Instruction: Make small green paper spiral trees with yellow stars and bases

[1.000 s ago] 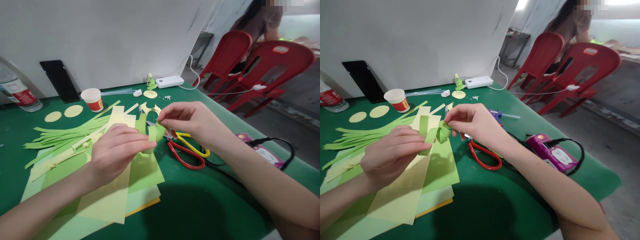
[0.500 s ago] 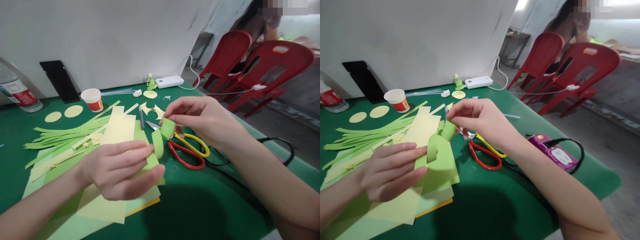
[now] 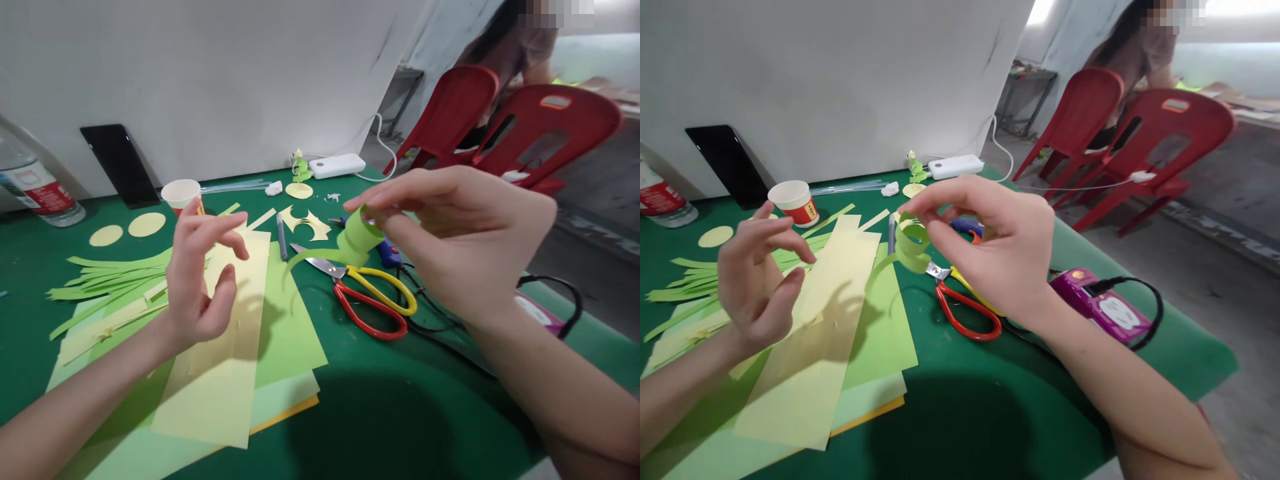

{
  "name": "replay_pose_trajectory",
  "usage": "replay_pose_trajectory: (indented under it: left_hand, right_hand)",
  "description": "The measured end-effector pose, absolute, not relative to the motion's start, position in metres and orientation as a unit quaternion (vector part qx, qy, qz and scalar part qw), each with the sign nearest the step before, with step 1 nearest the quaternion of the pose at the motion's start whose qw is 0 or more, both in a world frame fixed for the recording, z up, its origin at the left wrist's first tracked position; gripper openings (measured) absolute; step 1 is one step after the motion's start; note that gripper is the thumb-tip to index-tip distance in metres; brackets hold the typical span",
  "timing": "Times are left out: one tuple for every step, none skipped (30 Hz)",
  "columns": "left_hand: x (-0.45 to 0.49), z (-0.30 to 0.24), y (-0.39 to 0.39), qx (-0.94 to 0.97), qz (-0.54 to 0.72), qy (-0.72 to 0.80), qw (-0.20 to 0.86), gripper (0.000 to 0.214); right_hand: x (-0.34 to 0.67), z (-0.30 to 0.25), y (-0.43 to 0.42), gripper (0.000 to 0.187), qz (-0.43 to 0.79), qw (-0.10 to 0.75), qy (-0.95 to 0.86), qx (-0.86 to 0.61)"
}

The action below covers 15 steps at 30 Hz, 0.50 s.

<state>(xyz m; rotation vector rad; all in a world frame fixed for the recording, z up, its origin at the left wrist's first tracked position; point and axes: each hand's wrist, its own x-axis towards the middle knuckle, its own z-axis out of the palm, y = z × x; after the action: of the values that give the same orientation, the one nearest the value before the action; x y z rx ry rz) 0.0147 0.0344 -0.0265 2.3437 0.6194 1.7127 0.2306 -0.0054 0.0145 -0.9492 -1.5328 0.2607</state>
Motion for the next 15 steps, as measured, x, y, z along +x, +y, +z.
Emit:
replay_pose_trajectory:
  left_hand:
    - [0.017, -0.027, 0.034, 0.775, 0.58, 0.218, 0.124, 0.05]
    - [0.019, -0.027, 0.033, 0.766, 0.574, 0.233, 0.17, 0.046]
    - [0.022, -0.027, 0.032, 0.758, 0.562, 0.246, 0.223, 0.041]
    - [0.024, -0.027, 0.031, 0.746, 0.543, 0.262, 0.283, 0.037]
    - [0.026, -0.027, 0.03, 0.729, 0.518, 0.281, 0.347, 0.033]
    - [0.028, -0.028, 0.03, 0.71, 0.491, 0.3, 0.406, 0.031]
    - [0.029, -0.03, 0.029, 0.688, 0.465, 0.318, 0.459, 0.029]
    - [0.031, -0.032, 0.029, 0.666, 0.439, 0.332, 0.503, 0.028]
    - [0.032, -0.034, 0.029, 0.649, 0.412, 0.345, 0.538, 0.027]
    - [0.033, -0.037, 0.029, 0.638, 0.384, 0.357, 0.564, 0.026]
    - [0.034, -0.04, 0.028, 0.634, 0.354, 0.367, 0.582, 0.027]
    - [0.035, -0.043, 0.027, 0.634, 0.324, 0.375, 0.594, 0.028]
    - [0.036, -0.045, 0.026, 0.638, 0.294, 0.382, 0.601, 0.03]
    - [0.036, -0.046, 0.025, 0.643, 0.265, 0.389, 0.604, 0.033]
    - [0.037, -0.047, 0.023, 0.648, 0.24, 0.392, 0.606, 0.035]
  right_hand:
    - [0.231, 0.015, -0.006, 0.035, 0.108, 0.608, -0.669, -0.414]
    - [0.231, 0.015, -0.007, 0.035, 0.105, 0.603, -0.673, -0.415]
    - [0.231, 0.015, -0.007, 0.034, 0.102, 0.6, -0.677, -0.414]
    - [0.231, 0.015, -0.008, 0.033, 0.103, 0.598, -0.679, -0.413]
    - [0.231, 0.016, -0.008, 0.032, 0.105, 0.596, -0.682, -0.411]
    - [0.231, 0.016, -0.008, 0.031, 0.107, 0.594, -0.685, -0.408]
    - [0.231, 0.016, -0.008, 0.031, 0.11, 0.592, -0.686, -0.407]
    - [0.231, 0.016, -0.008, 0.031, 0.113, 0.591, -0.687, -0.407]
    - [0.231, 0.016, -0.008, 0.03, 0.116, 0.591, -0.688, -0.404]
    - [0.231, 0.015, -0.007, 0.03, 0.12, 0.591, -0.691, -0.399]
    - [0.231, 0.015, -0.007, 0.029, 0.124, 0.592, -0.694, -0.39]
    - [0.231, 0.015, -0.006, 0.028, 0.131, 0.592, -0.697, -0.383]
    - [0.231, 0.015, -0.006, 0.026, 0.139, 0.591, -0.7, -0.376]
    - [0.231, 0.014, -0.006, 0.025, 0.148, 0.59, -0.702, -0.37]
    - [0.23, 0.014, -0.006, 0.024, 0.158, 0.587, -0.703, -0.369]
